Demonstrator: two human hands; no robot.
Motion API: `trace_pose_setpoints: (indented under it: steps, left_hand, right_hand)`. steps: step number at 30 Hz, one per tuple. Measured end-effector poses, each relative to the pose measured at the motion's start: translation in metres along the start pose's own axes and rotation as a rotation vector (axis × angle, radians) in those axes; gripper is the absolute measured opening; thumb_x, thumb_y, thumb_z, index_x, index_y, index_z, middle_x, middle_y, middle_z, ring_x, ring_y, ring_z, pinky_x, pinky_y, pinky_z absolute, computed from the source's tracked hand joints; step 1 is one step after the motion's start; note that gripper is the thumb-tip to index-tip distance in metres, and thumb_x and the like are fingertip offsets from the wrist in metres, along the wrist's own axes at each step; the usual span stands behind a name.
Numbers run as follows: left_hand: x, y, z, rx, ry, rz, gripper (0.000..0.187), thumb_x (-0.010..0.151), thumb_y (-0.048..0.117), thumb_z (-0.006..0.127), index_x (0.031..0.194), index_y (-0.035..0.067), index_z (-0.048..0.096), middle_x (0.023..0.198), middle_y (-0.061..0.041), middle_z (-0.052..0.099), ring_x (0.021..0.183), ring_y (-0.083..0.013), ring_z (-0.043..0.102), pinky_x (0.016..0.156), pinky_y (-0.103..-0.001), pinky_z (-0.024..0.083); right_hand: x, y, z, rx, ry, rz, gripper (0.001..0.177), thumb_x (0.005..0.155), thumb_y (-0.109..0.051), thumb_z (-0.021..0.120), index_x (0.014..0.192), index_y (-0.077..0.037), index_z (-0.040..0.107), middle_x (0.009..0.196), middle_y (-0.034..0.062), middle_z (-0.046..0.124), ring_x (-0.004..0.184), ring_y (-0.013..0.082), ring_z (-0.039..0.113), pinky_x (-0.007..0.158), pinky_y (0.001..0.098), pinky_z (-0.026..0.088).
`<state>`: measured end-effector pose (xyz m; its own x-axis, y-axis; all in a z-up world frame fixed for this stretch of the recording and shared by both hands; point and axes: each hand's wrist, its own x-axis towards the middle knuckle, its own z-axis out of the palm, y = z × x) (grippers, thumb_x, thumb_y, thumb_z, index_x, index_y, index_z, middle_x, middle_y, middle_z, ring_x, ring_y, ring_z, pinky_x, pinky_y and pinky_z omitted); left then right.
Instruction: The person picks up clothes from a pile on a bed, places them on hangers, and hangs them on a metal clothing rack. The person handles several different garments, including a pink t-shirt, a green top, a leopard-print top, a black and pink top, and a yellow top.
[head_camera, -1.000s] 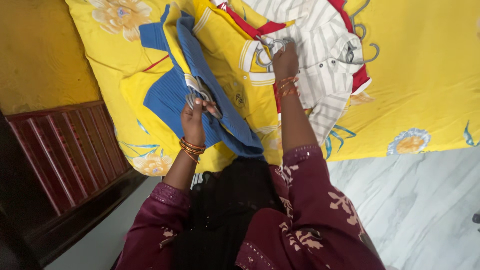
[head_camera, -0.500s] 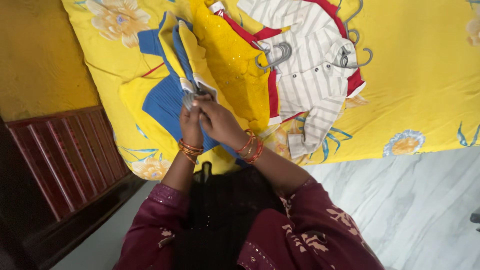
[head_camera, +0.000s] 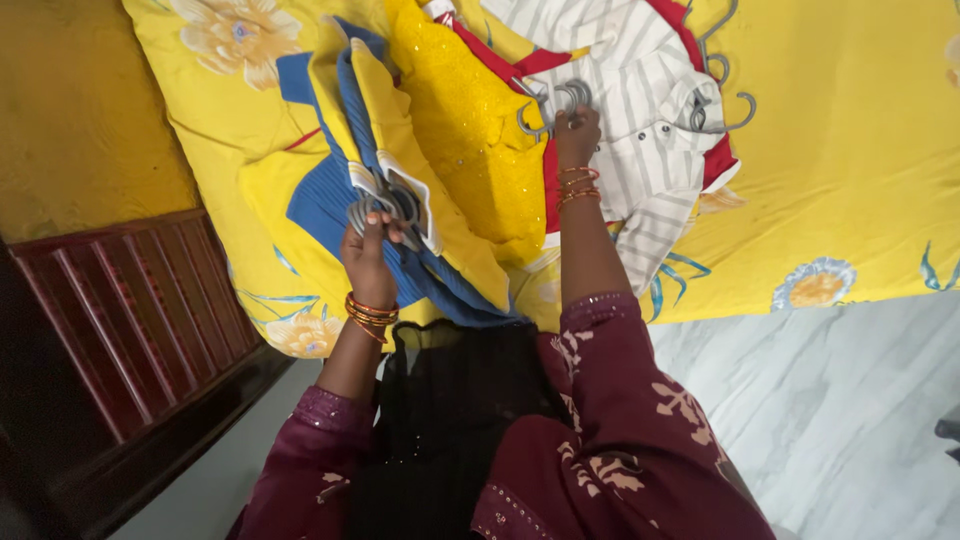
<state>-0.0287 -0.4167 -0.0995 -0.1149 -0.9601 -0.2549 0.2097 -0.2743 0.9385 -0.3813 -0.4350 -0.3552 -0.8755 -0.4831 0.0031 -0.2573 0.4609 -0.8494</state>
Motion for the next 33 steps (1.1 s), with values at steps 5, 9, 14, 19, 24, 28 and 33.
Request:
trace_pose_setpoints:
  steps: [5,9,14,19,24,28,33]
  left_hand:
    - [-0.005,0.017,-0.01,0.024,0.029,-0.004,0.026,0.11,0.027,0.057,0.098,0.004,0.062,0.076,-0.003,0.059,0.077,-0.0139,0.058,0.085,-0.034,0.052]
    - [-0.016,0.034,-0.025,0.011,0.05,0.013,0.026,0.109,0.027,0.057,0.098,0.005,0.063,0.077,-0.002,0.059,0.074,-0.0126,0.055,0.086,-0.035,0.054]
    - [-0.031,0.051,-0.05,-0.031,0.083,0.052,0.024,0.109,0.026,0.058,0.098,0.005,0.063,0.076,-0.002,0.059,0.075,-0.0129,0.057,0.088,-0.036,0.056]
    - [-0.046,0.066,-0.08,-0.044,0.112,0.11,0.025,0.109,0.026,0.059,0.098,0.004,0.064,0.076,-0.003,0.059,0.076,-0.0138,0.059,0.087,-0.036,0.054]
    - [-0.061,0.086,-0.11,-0.063,0.139,0.15,0.024,0.109,0.027,0.06,0.097,0.005,0.064,0.076,-0.003,0.059,0.075,-0.0132,0.059,0.084,-0.036,0.056]
    - [-0.071,0.105,-0.132,-0.073,0.162,0.194,0.024,0.108,0.026,0.061,0.097,0.005,0.064,0.077,-0.003,0.06,0.074,-0.0142,0.061,0.082,-0.036,0.057]
    - [-0.078,0.13,-0.149,-0.08,0.173,0.246,0.02,0.11,0.023,0.062,0.101,0.005,0.065,0.087,-0.002,0.063,0.074,-0.0121,0.056,0.08,-0.034,0.055]
  right_hand:
    - [-0.006,-0.021,0.002,-0.021,-0.126,0.13,0.033,0.092,-0.031,0.072,0.084,0.001,0.07,0.074,0.0122,0.069,0.068,0.0248,0.066,0.07,0.0426,0.053]
    - [-0.025,-0.042,-0.006,-0.035,-0.22,0.186,0.038,0.096,-0.033,0.071,0.084,0.002,0.068,0.074,0.0179,0.066,0.069,0.0309,0.06,0.07,0.0433,0.049]
    - [-0.059,-0.063,-0.002,0.201,-0.211,-0.133,0.028,0.102,-0.031,0.063,0.102,-0.004,0.068,0.089,0.0146,0.073,0.08,0.0263,0.069,0.075,0.0385,0.053]
    - [-0.097,-0.083,0.009,0.242,-0.346,-0.329,0.043,0.091,-0.027,0.067,0.122,0.002,0.063,0.103,0.0191,0.073,0.085,0.0295,0.073,0.072,0.0383,0.057]
    - [-0.124,-0.126,-0.006,0.015,-0.465,-0.329,0.039,0.103,-0.027,0.064,0.131,0.001,0.066,0.102,0.0212,0.073,0.095,0.0265,0.071,0.082,0.038,0.055]
    - [-0.146,-0.19,-0.051,0.254,-0.535,-0.284,0.039,0.106,-0.025,0.059,0.133,0.002,0.062,0.101,0.0159,0.077,0.096,0.0164,0.072,0.085,0.0332,0.056]
    - [-0.168,-0.273,-0.123,0.279,-0.62,-0.422,0.04,0.107,-0.022,0.057,0.136,0.006,0.06,0.104,0.0145,0.073,0.095,0.0123,0.063,0.086,0.0303,0.052]
